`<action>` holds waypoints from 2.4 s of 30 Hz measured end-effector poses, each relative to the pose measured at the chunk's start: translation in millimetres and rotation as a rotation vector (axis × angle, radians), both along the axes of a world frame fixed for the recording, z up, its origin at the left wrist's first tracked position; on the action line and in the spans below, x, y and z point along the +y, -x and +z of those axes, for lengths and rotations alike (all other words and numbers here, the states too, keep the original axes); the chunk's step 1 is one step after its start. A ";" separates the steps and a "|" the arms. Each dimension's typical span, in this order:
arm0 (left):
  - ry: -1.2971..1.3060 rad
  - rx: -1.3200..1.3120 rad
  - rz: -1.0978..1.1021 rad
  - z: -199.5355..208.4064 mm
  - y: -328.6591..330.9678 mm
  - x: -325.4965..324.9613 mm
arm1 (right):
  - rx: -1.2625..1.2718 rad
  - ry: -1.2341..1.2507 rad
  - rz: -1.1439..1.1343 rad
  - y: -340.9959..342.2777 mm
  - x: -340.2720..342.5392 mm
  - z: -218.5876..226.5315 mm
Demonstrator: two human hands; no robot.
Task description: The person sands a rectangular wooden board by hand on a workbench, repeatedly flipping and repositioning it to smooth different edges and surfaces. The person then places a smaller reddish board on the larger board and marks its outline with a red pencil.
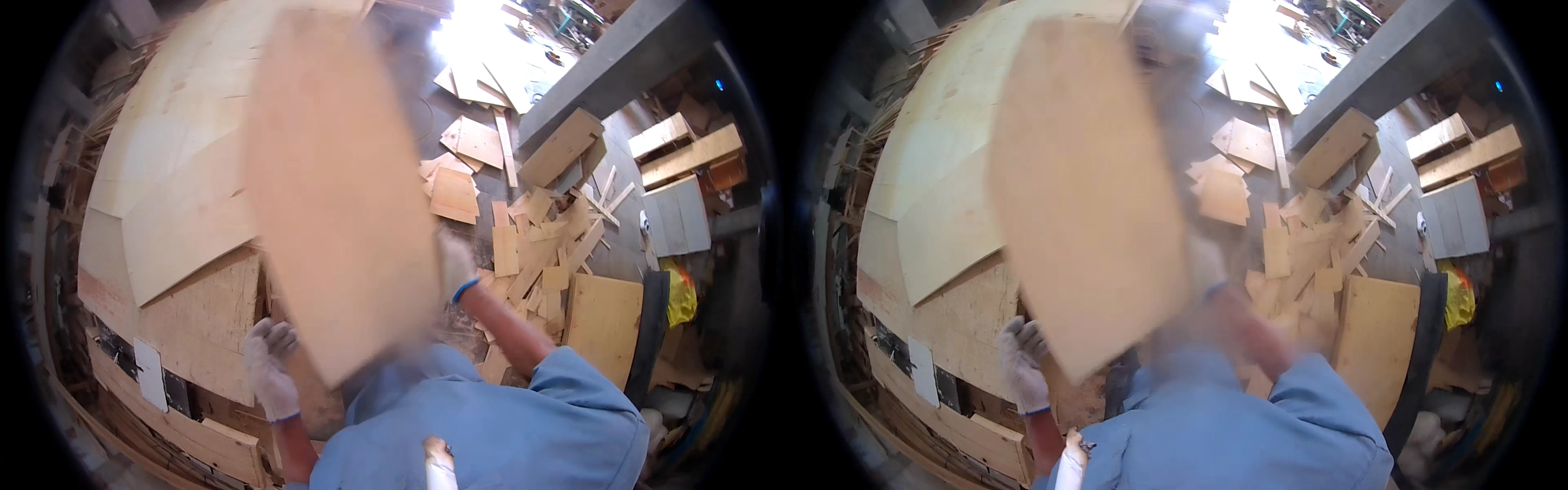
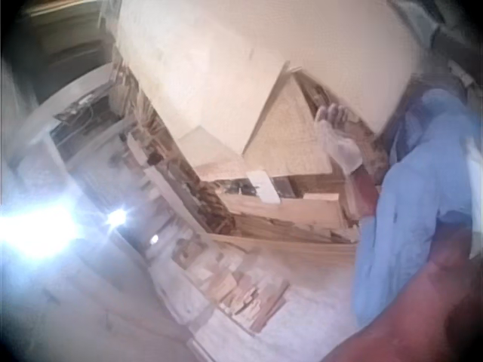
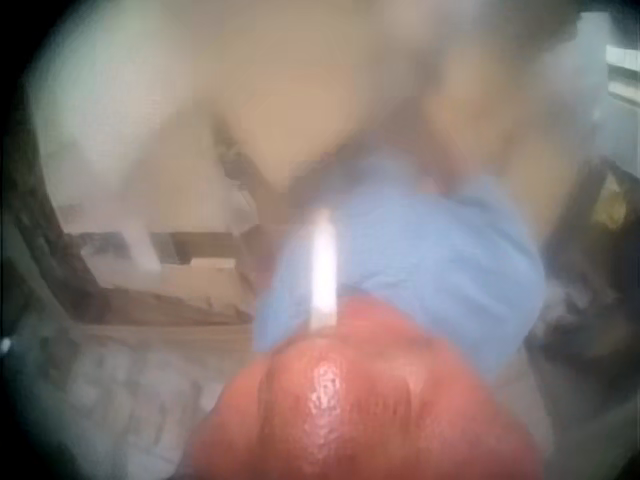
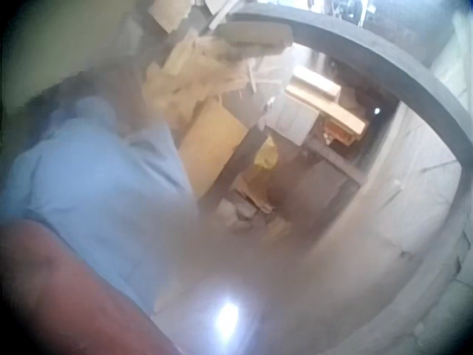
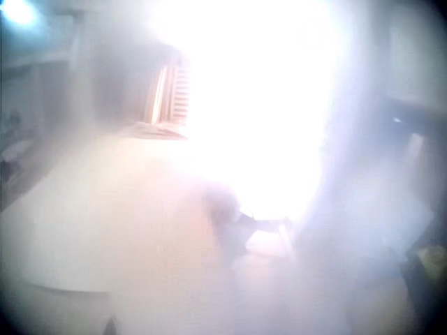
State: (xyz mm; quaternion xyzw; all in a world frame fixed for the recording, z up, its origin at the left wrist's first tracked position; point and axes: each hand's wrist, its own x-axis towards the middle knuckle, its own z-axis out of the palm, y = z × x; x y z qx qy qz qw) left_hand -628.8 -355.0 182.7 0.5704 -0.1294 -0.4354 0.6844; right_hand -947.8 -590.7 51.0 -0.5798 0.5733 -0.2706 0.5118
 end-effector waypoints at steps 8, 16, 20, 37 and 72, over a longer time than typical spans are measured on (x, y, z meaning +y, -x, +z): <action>-0.209 0.027 -0.298 -63.5 -6.4 -60.2 | -0.471 -0.213 -0.593 219.7 -328.8 116.2; 0.005 0.643 0.004 -100.5 -40.1 -109.9 | -0.437 -0.320 0.084 123.4 -204.2 -39.1; -0.028 0.211 -0.043 -129.7 -70.8 -120.1 | -0.478 -0.671 -0.106 -38.8 -117.6 -35.8; 0.283 0.136 0.346 -240.5 -136.5 -164.3 | 0.611 0.728 0.610 -409.4 -261.7 44.6; -0.764 -0.580 0.736 -160.4 23.9 168.6 | 0.202 -0.304 0.800 -232.7 58.7 -28.1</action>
